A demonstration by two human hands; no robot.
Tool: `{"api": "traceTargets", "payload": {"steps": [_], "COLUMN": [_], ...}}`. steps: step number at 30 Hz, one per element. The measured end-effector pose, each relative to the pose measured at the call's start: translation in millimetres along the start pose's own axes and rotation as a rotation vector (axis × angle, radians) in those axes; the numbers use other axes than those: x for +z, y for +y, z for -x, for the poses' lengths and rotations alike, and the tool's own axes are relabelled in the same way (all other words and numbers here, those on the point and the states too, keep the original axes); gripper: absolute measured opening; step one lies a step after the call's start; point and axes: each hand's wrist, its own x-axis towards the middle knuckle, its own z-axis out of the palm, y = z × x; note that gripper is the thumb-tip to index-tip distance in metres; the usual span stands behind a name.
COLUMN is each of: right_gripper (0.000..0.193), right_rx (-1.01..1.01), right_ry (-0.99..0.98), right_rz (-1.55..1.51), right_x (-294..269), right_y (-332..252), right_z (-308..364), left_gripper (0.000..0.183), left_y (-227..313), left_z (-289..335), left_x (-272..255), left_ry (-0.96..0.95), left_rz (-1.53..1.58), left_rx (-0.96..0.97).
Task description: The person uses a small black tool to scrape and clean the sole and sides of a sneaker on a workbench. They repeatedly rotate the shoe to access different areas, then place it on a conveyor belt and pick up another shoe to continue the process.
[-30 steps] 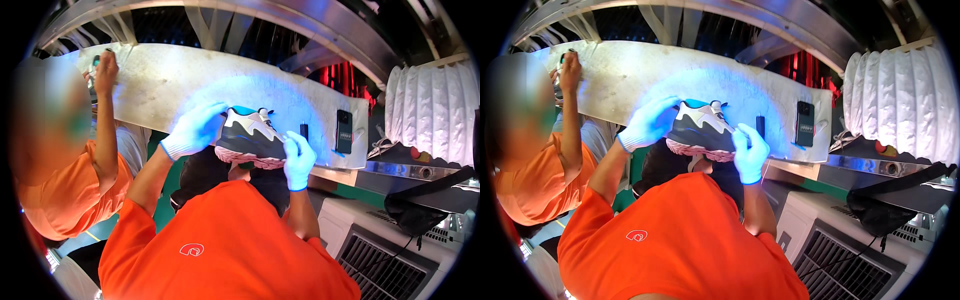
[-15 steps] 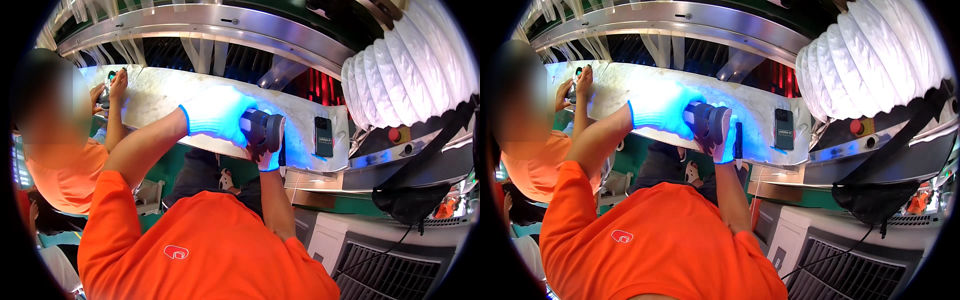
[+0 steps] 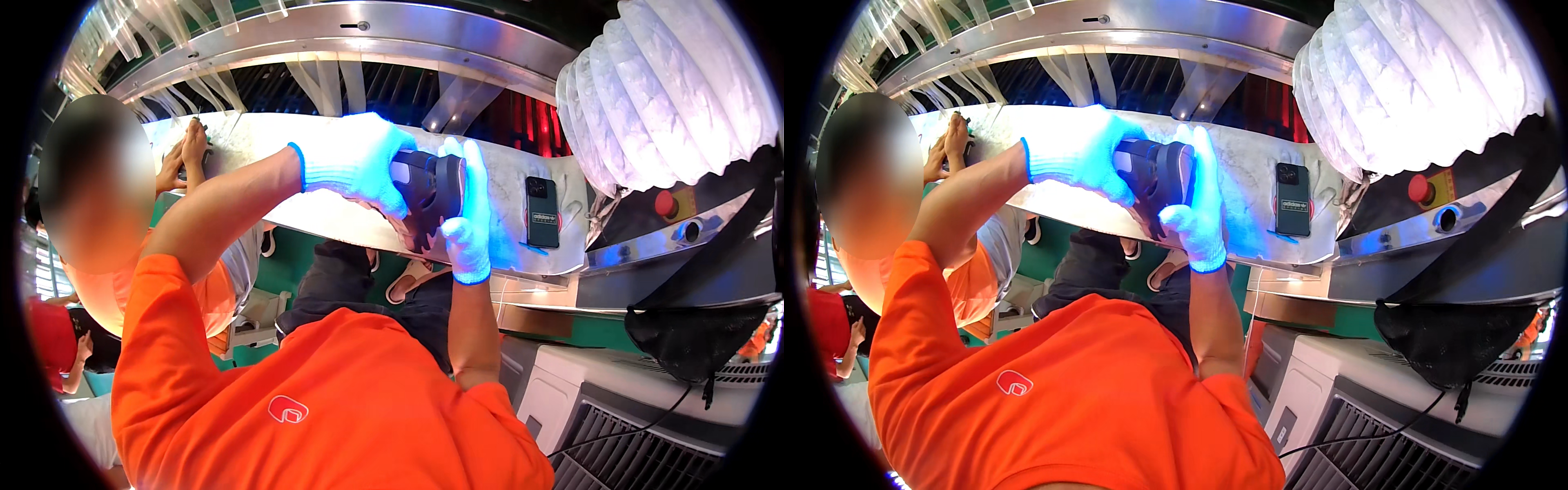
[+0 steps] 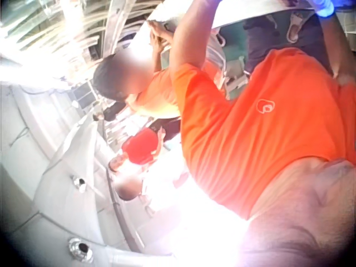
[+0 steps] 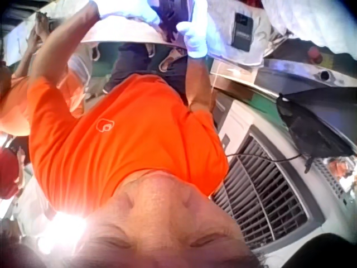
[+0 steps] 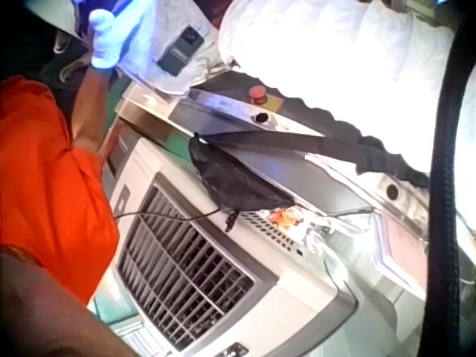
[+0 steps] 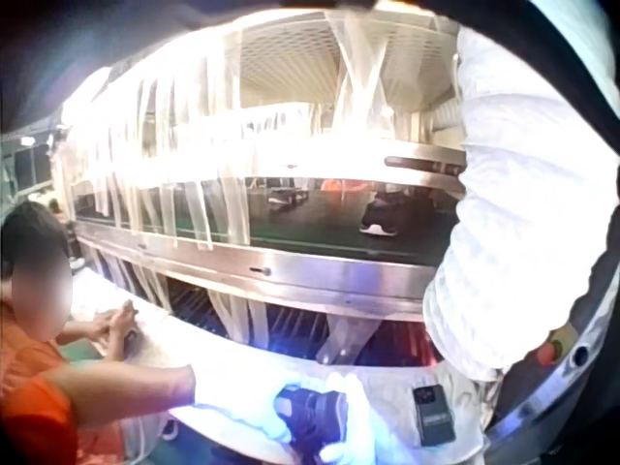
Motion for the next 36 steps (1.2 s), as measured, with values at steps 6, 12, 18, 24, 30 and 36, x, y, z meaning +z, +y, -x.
{"api": "traceTargets", "payload": {"steps": [6,12,18,24,30,36], "right_gripper": [0.119,0.125,0.165,0.162,0.158,0.154], "right_rx": [0.041,-0.068,-0.140,-0.146,-0.195,-0.263], "right_ry": [0.197,0.236,0.085,0.153,0.262,0.351], "right_rz": [-0.690,-0.214,-0.198,-0.154,-0.074,-0.016], "right_x": [-1,7,-15,3,14,19], "right_y": [52,21,15,6,14,26], "right_z": [9,27,51,54,55,51], "left_gripper": [0.071,0.085,0.091,0.077,0.089,0.088], "left_y": [10,35,32,47,40,30], "left_z": [-4,12,16,14,13,15], "left_x": [6,0,14,8,8,-1], "left_ry": [0.000,-0.019,-0.127,-0.173,-0.175,-0.150], "left_rz": [-0.123,-0.147,-0.198,-0.399,-0.439,-0.435], "left_rx": [-0.015,0.117,0.033,0.004,0.034,0.026]}}
